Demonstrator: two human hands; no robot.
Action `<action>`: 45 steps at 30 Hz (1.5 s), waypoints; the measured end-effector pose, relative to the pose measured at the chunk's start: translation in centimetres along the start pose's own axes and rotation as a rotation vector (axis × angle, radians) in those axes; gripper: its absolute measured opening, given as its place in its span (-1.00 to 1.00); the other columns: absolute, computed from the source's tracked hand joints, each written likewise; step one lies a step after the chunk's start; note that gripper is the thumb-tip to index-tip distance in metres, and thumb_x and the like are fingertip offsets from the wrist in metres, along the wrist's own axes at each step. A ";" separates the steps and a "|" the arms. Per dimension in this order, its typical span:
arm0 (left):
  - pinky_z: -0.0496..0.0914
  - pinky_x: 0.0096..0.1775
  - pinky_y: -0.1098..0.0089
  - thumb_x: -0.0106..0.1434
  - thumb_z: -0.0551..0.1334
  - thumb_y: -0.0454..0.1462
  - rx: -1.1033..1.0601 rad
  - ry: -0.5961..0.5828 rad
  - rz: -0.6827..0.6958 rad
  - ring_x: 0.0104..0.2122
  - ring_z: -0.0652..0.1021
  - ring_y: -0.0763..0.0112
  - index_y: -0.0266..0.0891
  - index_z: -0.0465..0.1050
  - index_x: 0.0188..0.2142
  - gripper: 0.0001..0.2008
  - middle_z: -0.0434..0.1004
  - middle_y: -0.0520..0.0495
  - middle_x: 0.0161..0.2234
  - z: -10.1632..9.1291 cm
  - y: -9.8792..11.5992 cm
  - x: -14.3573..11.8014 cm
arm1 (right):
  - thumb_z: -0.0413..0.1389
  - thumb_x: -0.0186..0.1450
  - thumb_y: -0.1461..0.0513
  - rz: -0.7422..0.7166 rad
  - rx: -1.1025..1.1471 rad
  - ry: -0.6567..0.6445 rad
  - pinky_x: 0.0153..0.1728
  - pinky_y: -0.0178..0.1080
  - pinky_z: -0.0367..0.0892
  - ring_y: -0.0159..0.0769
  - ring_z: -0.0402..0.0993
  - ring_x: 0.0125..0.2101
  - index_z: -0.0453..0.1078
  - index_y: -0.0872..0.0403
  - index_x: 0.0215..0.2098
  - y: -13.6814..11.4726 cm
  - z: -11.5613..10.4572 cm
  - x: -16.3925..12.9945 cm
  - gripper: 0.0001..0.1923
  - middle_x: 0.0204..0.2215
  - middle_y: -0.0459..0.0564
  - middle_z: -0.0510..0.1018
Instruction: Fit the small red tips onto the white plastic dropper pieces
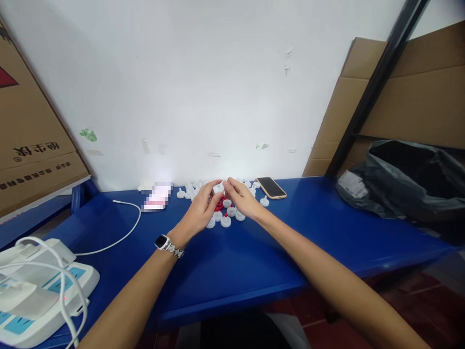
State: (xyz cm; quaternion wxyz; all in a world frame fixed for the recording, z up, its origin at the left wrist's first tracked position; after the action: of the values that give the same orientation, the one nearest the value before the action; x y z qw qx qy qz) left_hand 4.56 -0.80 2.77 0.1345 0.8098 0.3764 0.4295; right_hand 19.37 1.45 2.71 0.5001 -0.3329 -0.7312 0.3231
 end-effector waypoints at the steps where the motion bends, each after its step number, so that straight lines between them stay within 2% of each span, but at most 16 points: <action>1: 0.39 -0.15 0.29 0.45 -0.01 -0.07 -0.010 0.008 -0.008 -0.25 0.49 0.33 -0.19 0.23 0.22 -0.55 0.48 -0.13 -0.12 0.0 0.2 0.0 | -0.09 0.39 -0.12 -0.020 -0.029 0.008 -0.47 -0.32 0.14 -0.43 0.15 -0.53 0.09 0.02 -0.46 -0.1 0.1 -0.1 -0.55 -0.58 -0.19 0.21; 4: 0.38 -0.25 0.35 0.45 0.01 -0.07 -0.061 0.047 -0.023 -0.37 0.46 0.39 -0.20 0.26 0.20 -0.57 0.47 -0.05 -0.29 0.0 0.8 0.0 | -0.12 0.40 -0.13 -0.039 0.000 0.050 -0.48 -0.31 0.14 -0.42 0.12 -0.54 0.08 0.01 -0.44 -0.3 0.6 -0.2 -0.55 -0.58 -0.19 0.17; 7: 0.37 -0.27 0.39 0.44 0.02 -0.08 -0.120 0.082 -0.023 -0.39 0.46 0.42 -0.19 0.28 0.19 -0.58 0.48 -0.02 -0.32 0.0 1.1 0.1 | -0.09 0.39 -0.14 -0.050 0.119 0.082 -0.50 -0.31 0.11 -0.41 0.09 -0.55 0.07 0.00 -0.43 -0.4 1.1 -0.1 -0.56 -0.58 -0.19 0.15; 11: 0.39 -0.20 0.35 0.42 0.08 -0.06 -0.097 0.052 0.004 -0.31 0.49 0.40 -0.15 0.30 0.18 -0.58 0.52 -0.07 -0.14 0.0 0.4 0.4 | -0.05 0.36 -0.14 -0.034 0.124 0.061 -0.50 -0.32 0.11 -0.42 0.10 -0.55 0.08 0.01 -0.46 -0.4 0.7 0.4 -0.55 -0.58 -0.20 0.16; 14: 0.40 -0.11 0.28 0.36 0.16 -0.03 -0.024 0.026 0.025 -0.16 0.49 0.31 -0.12 0.24 0.24 -0.49 0.47 -0.13 0.03 0.2 -0.7 0.5 | -0.03 0.37 -0.10 -0.017 -0.032 0.061 -0.49 -0.32 0.11 -0.42 0.14 -0.55 0.13 0.02 -0.47 0.1 -0.7 0.8 -0.57 -0.60 -0.20 0.24; 17: 0.39 -0.02 0.19 0.33 0.18 -0.01 0.072 0.029 0.016 -0.02 0.46 0.21 -0.11 0.14 0.29 -0.40 0.43 -0.16 0.06 0.1 -1.8 0.4 | 0.00 0.37 0.00 -0.014 -0.290 0.128 -0.44 -0.32 0.13 -0.41 0.24 -0.52 0.24 0.05 -0.43 1.0 -2.8 0.9 -0.66 -0.56 -0.16 0.37; 21: 0.37 0.03 0.14 0.37 0.12 -0.02 0.137 0.014 -0.008 0.02 0.44 0.19 -0.15 0.30 0.16 -0.55 0.42 -0.16 0.02 -0.1 -2.2 0.3 | 0.05 0.33 0.15 0.041 -0.677 0.101 -0.37 -0.30 0.16 -0.35 0.38 -0.43 0.38 0.07 -0.34 2.3 -4.3 1.0 -0.82 -0.42 -0.07 0.54; 26: 0.33 0.08 0.12 0.39 0.09 -0.02 0.177 -0.022 -0.002 0.02 0.44 0.19 -0.15 0.41 0.01 -0.64 0.42 -0.12 -0.03 0.0 -1.7 0.2 | 0.05 0.31 0.21 0.124 -0.966 -0.034 -0.23 -0.25 0.17 -0.25 0.47 -0.27 0.48 0.06 -0.30 3.2 -3.9 1.4 -0.82 -0.30 0.00 0.61; 31: 0.31 0.09 0.12 0.39 0.08 -0.02 0.183 -0.038 -0.016 0.03 0.42 0.19 -0.15 0.43 -0.02 -0.65 0.41 -0.11 -0.06 0.2 -1.6 0.2 | 0.05 0.32 0.18 0.161 -0.970 -0.113 -0.24 -0.25 0.17 -0.23 0.50 -0.25 0.52 0.04 -0.28 3.8 -3.0 1.6 -0.79 -0.31 -0.01 0.64; 38: 0.32 0.06 0.13 0.42 0.05 -0.05 0.193 -0.030 -0.017 -0.03 0.43 0.22 -0.14 0.45 -0.05 -0.67 0.40 -0.10 -0.10 -0.1 -2.0 0.3 | 0.06 0.30 0.03 0.249 -0.973 -0.070 -0.15 -0.19 0.21 -0.18 0.51 -0.23 0.52 0.04 -0.23 4.6 -3.0 3.7 -0.69 -0.30 0.01 0.64; 43: 0.32 0.06 0.12 0.42 0.05 -0.07 0.206 -0.029 -0.024 -0.01 0.42 0.21 -0.14 0.44 -0.06 -0.69 0.40 -0.10 -0.10 -0.2 -2.1 0.2 | 0.15 0.22 0.18 0.328 -1.021 -0.162 -0.05 -0.13 0.20 -0.13 0.51 -0.16 0.54 0.06 -0.32 5.5 -2.1 5.8 -0.84 -0.27 0.07 0.65; 45: 0.32 0.07 0.11 0.41 0.06 -0.07 0.218 -0.017 -0.028 -0.01 0.43 0.20 -0.14 0.44 -0.05 -0.70 0.41 -0.10 -0.09 -0.4 -2.1 0.1 | 0.13 0.22 0.21 0.306 -1.005 -0.120 -0.07 -0.13 0.21 -0.15 0.51 -0.18 0.54 0.06 -0.34 5.1 -2.1 6.0 -0.85 -0.31 0.05 0.64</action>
State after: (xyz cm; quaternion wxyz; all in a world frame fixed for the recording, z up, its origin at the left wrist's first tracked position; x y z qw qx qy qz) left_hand 3.28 0.65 1.94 0.0548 0.8179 0.4311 0.3770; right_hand 20.57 9.48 2.29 0.1831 -0.6155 -0.7663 0.0203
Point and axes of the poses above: each hand's wrist, its own x-axis towards the middle knuckle, its own z-axis out of the palm, y = z × x, the point moved 4 cm from there along x, towards the middle knuckle
